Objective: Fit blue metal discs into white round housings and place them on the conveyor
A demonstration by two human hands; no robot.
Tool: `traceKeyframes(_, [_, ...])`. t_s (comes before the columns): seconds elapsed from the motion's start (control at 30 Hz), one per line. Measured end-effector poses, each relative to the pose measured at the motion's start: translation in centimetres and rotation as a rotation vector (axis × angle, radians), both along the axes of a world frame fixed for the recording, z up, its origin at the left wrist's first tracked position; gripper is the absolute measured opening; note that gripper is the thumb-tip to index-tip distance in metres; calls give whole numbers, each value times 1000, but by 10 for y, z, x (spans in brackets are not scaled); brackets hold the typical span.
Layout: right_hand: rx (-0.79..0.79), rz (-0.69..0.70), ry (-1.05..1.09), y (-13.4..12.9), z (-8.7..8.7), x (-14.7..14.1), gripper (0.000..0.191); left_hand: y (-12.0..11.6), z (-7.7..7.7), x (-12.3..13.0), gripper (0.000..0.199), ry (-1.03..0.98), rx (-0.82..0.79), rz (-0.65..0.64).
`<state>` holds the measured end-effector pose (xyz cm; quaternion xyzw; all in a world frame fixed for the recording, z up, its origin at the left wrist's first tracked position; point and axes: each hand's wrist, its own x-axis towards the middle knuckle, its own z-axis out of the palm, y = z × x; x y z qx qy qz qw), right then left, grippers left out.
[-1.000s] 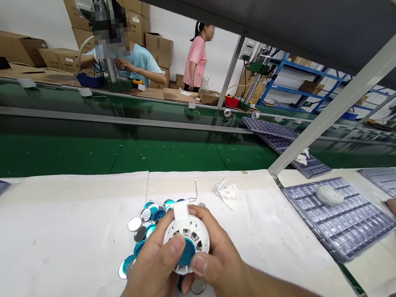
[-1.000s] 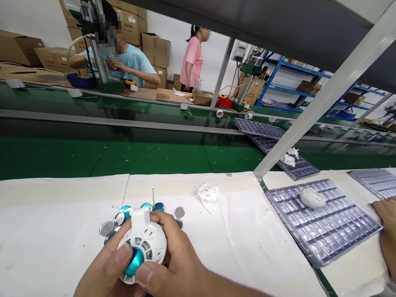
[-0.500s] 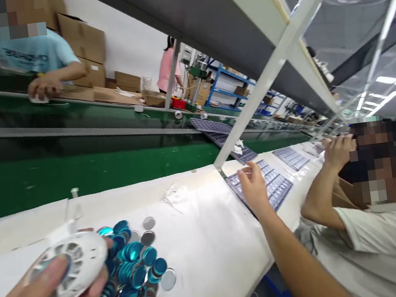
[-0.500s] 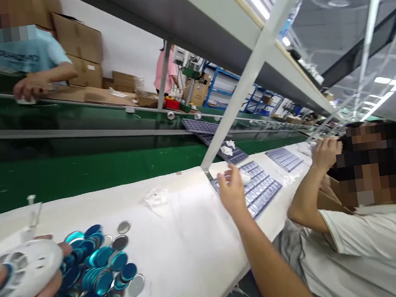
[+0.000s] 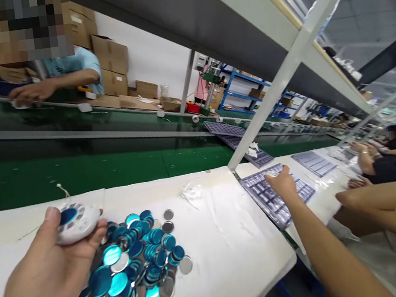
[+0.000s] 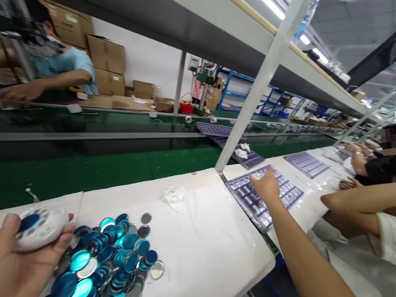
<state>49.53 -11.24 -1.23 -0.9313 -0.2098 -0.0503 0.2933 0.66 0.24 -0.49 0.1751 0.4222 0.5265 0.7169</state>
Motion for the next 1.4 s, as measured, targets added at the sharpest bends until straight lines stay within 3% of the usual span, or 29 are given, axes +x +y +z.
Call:
traceKeyframes(0.1, [51, 129, -46, 4, 10, -46, 88, 4, 14, -5, 33, -90, 0, 26])
traceKeyframes(0.17, [99, 272, -49, 8, 15, -87, 92, 5, 13, -8, 38, -68, 48, -30])
traceKeyframes(0.23, [178, 490, 34, 14, 18, -134, 90, 3, 9, -9, 39, -15, 67, -64])
traceKeyframes(0.37, [480, 1055, 490, 27, 17, -230, 92, -19, 2, 9, 32, 35, 144, -186])
traceKeyframes(0.43, [506, 1210, 568, 35, 13, -265, 96, -36, 1, 24, 31, -12, 149, -330])
traceKeyframes(0.5, [444, 1318, 545, 42, 6, -283, 99, -49, 0, 35, 29, -156, 132, -411])
traceKeyframes(0.57, [320, 1391, 418, 50, 0, -280, 81, -54, -3, 40, 22, -177, 105, -405])
traceKeyframes(0.67, [103, 1447, 180, 62, -9, -252, 32, -51, -6, 36, 24, -92, 52, -312])
traceKeyframes(0.77, [-86, 1498, 96, 71, -17, -227, 32, -47, -9, 30, 33, -100, 1, -275])
traceKeyframes(0.9, [-215, 1523, 40, 77, -27, -227, 27, -50, -14, 28, 33, -94, -16, -342])
traceKeyframes(1.1, [-116, 1480, 69, 85, -36, -236, 21, -50, -19, 32, 45, -38, 19, -318])
traceKeyframes(1.23, [35, 1458, 186, 68, -24, -238, 27, -54, -14, 33, 43, 13, 95, -321])
traceKeyframes(1.4, [314, 1436, 769, 28, -7, -260, 19, -60, -12, 38, 54, 73, 195, -349])
